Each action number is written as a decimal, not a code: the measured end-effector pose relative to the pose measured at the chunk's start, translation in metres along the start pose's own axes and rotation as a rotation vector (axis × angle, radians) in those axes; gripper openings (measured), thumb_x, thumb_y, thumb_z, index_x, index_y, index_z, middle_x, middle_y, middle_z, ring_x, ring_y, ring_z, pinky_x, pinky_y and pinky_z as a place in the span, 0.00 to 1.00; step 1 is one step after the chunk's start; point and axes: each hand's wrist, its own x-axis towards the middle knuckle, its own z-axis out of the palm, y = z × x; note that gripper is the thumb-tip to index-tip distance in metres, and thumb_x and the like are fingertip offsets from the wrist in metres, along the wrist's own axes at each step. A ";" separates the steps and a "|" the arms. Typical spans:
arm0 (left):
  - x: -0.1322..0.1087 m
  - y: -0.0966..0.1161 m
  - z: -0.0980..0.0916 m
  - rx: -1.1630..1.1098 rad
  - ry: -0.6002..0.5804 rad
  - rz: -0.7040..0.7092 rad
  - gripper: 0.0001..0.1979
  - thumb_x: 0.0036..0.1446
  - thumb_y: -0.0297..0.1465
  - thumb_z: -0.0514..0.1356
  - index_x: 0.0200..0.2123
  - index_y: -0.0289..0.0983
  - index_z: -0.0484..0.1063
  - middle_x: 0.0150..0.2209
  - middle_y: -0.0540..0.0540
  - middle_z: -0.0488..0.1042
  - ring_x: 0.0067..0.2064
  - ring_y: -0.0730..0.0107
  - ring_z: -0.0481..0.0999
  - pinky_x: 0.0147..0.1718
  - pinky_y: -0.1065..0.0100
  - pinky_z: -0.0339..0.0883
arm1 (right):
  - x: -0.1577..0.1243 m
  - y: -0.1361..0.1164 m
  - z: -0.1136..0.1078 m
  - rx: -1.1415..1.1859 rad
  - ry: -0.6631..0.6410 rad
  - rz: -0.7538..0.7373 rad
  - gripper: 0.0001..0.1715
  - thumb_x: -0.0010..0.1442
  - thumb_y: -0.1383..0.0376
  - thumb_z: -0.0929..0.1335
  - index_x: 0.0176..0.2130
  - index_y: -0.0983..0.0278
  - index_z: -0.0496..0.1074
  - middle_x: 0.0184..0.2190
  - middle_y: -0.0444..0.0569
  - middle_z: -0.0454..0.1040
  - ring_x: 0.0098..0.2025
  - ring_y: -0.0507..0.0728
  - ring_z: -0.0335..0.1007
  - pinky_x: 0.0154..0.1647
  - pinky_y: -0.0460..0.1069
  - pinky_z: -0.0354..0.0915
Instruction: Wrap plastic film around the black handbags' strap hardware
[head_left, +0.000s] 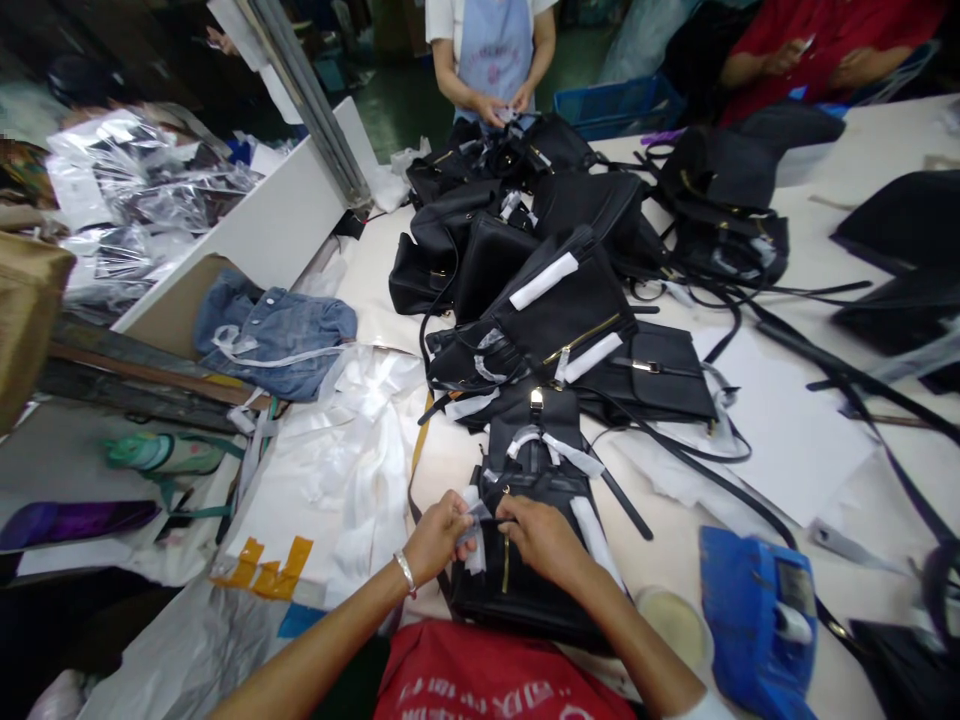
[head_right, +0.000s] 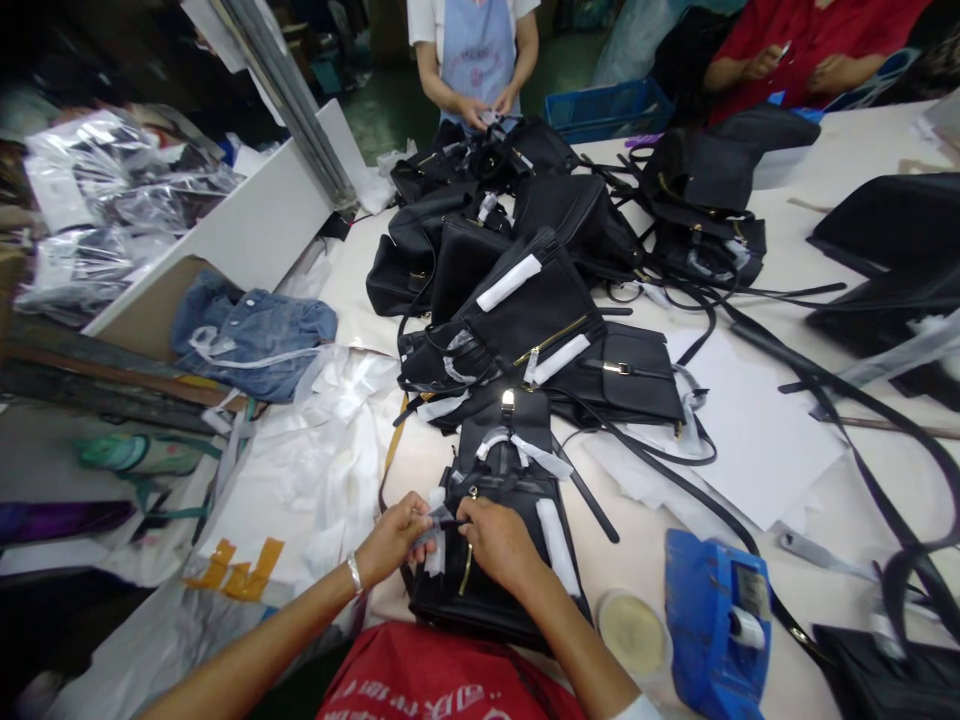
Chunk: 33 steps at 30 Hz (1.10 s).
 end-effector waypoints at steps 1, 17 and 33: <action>-0.001 0.000 0.000 0.019 -0.005 0.009 0.11 0.56 0.40 0.55 0.33 0.39 0.59 0.22 0.51 0.73 0.17 0.75 0.68 0.15 0.75 0.54 | 0.000 -0.001 -0.001 0.004 -0.022 -0.003 0.06 0.59 0.68 0.63 0.36 0.60 0.69 0.33 0.44 0.72 0.33 0.52 0.68 0.35 0.44 0.57; 0.003 0.006 0.007 0.026 -0.014 0.015 0.13 0.56 0.44 0.54 0.31 0.40 0.59 0.23 0.52 0.69 0.21 0.71 0.70 0.20 0.72 0.61 | -0.002 -0.012 0.008 0.039 -0.030 0.037 0.06 0.60 0.62 0.64 0.37 0.60 0.68 0.33 0.45 0.75 0.35 0.54 0.72 0.34 0.45 0.57; 0.000 0.026 -0.012 0.137 -0.038 0.106 0.10 0.60 0.38 0.51 0.33 0.38 0.65 0.24 0.51 0.71 0.25 0.72 0.70 0.26 0.72 0.58 | 0.021 -0.012 -0.013 -0.184 -0.012 -0.044 0.07 0.63 0.62 0.62 0.35 0.60 0.68 0.33 0.45 0.74 0.37 0.55 0.71 0.34 0.46 0.56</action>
